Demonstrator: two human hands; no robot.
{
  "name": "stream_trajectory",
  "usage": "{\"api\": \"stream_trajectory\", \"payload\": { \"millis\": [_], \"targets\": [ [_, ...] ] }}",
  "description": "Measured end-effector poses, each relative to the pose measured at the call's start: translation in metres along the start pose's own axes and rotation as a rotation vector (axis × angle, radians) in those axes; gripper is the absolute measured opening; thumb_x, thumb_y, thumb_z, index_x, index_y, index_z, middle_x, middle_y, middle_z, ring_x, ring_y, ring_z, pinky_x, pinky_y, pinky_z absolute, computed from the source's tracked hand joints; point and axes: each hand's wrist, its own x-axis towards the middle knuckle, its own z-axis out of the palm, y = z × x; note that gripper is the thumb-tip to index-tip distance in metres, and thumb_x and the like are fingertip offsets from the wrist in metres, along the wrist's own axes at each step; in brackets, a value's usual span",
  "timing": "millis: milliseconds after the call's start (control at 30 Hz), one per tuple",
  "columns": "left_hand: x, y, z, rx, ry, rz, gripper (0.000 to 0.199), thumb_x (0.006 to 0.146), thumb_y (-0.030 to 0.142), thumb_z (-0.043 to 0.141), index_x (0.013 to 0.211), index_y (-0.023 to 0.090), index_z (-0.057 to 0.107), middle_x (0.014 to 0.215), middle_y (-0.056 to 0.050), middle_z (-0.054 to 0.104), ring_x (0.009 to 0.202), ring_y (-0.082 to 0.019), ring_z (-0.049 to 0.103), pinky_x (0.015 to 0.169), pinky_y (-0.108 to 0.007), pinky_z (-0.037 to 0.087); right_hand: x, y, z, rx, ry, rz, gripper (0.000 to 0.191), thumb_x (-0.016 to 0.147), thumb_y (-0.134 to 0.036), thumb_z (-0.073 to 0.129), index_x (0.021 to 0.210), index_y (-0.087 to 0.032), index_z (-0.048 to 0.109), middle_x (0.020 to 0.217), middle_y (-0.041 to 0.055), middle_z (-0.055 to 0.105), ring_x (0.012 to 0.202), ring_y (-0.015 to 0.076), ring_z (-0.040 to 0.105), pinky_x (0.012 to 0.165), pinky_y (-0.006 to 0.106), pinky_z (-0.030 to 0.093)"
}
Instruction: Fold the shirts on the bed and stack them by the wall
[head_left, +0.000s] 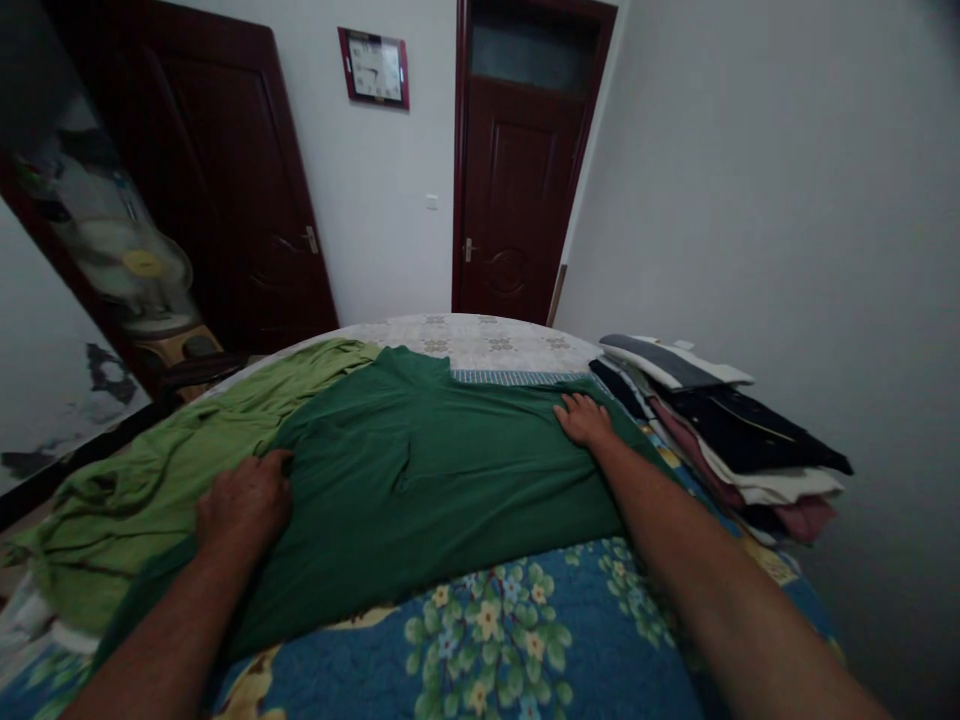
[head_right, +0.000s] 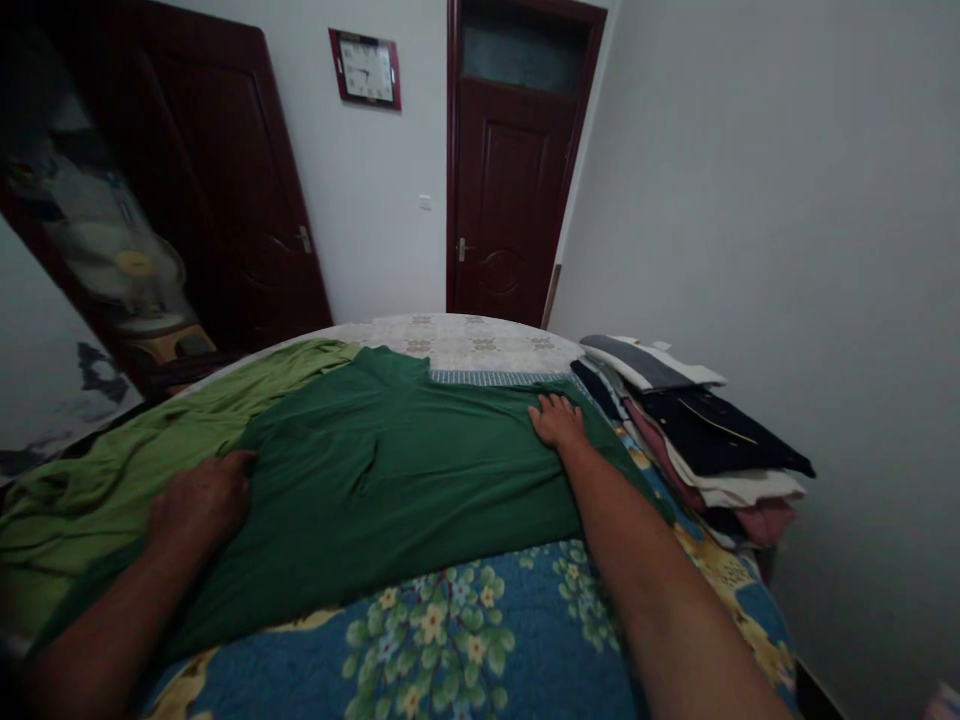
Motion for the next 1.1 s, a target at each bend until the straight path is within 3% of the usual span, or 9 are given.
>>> {"api": "stream_trajectory", "payload": {
  "millis": [167, 300, 433, 533, 633, 767, 867, 933, 1100],
  "targets": [
    [-0.001, 0.001, -0.004, 0.010, -0.012, 0.011, 0.055, 0.101, 0.031, 0.044, 0.151, 0.020, 0.066, 0.131, -0.023, 0.071, 0.116, -0.046, 0.068, 0.087, -0.055, 0.057, 0.015, 0.020, 0.003, 0.007, 0.102, 0.080, 0.071, 0.110, -0.058, 0.031, 0.167, -0.020, 0.049, 0.177, 0.0170, 0.037, 0.163, 0.0389, 0.031, 0.130, 0.066, 0.023],
    [-0.011, 0.012, -0.018, 0.042, 0.034, 0.019, 0.055, 0.104, 0.030, 0.038, 0.151, 0.021, 0.065, 0.131, -0.020, 0.072, 0.121, -0.042, 0.067, 0.096, -0.053, 0.055, 0.022, 0.025, 0.013, 0.014, 0.192, 0.097, 0.068, 0.109, -0.053, 0.035, 0.163, -0.018, 0.054, 0.172, 0.0201, 0.044, 0.159, 0.0386, 0.038, 0.127, 0.063, 0.030],
    [-0.017, 0.043, -0.038, -0.077, 0.131, 0.166, 0.047, 0.102, 0.029, 0.047, 0.143, 0.024, 0.070, 0.136, -0.014, 0.074, 0.128, -0.034, 0.065, 0.111, -0.046, 0.050, 0.024, 0.028, 0.022, -0.008, 0.308, 0.029, 0.064, 0.105, -0.044, 0.043, 0.159, -0.013, 0.057, 0.165, 0.0233, 0.052, 0.154, 0.0389, 0.043, 0.124, 0.060, 0.035],
    [-0.017, 0.077, -0.046, -0.288, -0.046, 0.313, 0.040, 0.104, 0.034, 0.051, 0.136, 0.030, 0.074, 0.127, -0.006, 0.080, 0.113, -0.027, 0.072, 0.101, -0.036, 0.055, 0.023, 0.028, 0.022, -0.051, 0.359, -0.044, 0.059, 0.105, -0.036, 0.044, 0.155, -0.011, 0.061, 0.163, 0.0212, 0.055, 0.155, 0.0371, 0.044, 0.125, 0.056, 0.035],
    [-0.018, 0.105, -0.039, -0.376, -0.191, 0.443, 0.034, 0.103, 0.037, 0.057, 0.130, 0.036, 0.077, 0.120, 0.000, 0.082, 0.105, -0.024, 0.074, 0.093, -0.032, 0.056, 0.022, 0.025, 0.017, -0.097, 0.356, -0.163, 0.053, 0.103, -0.027, 0.046, 0.150, -0.012, 0.066, 0.160, 0.0171, 0.059, 0.154, 0.0335, 0.046, 0.128, 0.050, 0.034],
    [-0.022, 0.119, -0.015, -0.369, -0.068, 0.482, 0.031, 0.102, 0.037, 0.061, 0.127, 0.028, 0.078, 0.118, -0.008, 0.078, 0.113, -0.026, 0.069, 0.101, -0.037, 0.053, 0.021, 0.018, 0.006, -0.163, 0.294, -0.369, 0.050, 0.101, -0.017, 0.047, 0.145, -0.014, 0.070, 0.152, 0.0167, 0.066, 0.144, 0.0291, 0.057, 0.125, 0.043, 0.040],
    [-0.023, 0.119, -0.003, -0.378, -0.028, 0.465, 0.032, 0.104, 0.039, 0.061, 0.128, 0.026, 0.078, 0.117, -0.010, 0.075, 0.112, -0.027, 0.067, 0.101, -0.039, 0.052, 0.020, -0.001, 0.002, -0.198, 0.269, -0.474, 0.050, 0.100, -0.016, 0.048, 0.145, -0.013, 0.070, 0.153, 0.0181, 0.065, 0.142, 0.0310, 0.058, 0.123, 0.043, 0.043],
    [-0.023, 0.118, -0.003, -0.391, -0.050, 0.463, 0.033, 0.105, 0.040, 0.060, 0.129, 0.028, 0.079, 0.115, -0.010, 0.074, 0.113, -0.027, 0.067, 0.101, -0.039, 0.052, 0.019, -0.025, 0.002, -0.169, 0.271, -0.516, 0.050, 0.100, -0.019, 0.050, 0.146, -0.011, 0.069, 0.153, 0.0186, 0.064, 0.142, 0.0320, 0.058, 0.123, 0.043, 0.043],
    [-0.024, 0.119, -0.009, -0.443, -0.071, 0.450, 0.034, 0.105, 0.041, 0.060, 0.129, 0.028, 0.081, 0.116, -0.011, 0.075, 0.114, -0.028, 0.067, 0.103, -0.041, 0.052, 0.029, -0.123, 0.006, 0.075, 0.247, -0.563, 0.050, 0.106, -0.029, 0.049, 0.150, -0.012, 0.065, 0.150, 0.0167, 0.068, 0.138, 0.0285, 0.062, 0.124, 0.039, 0.042]
  ]
}}
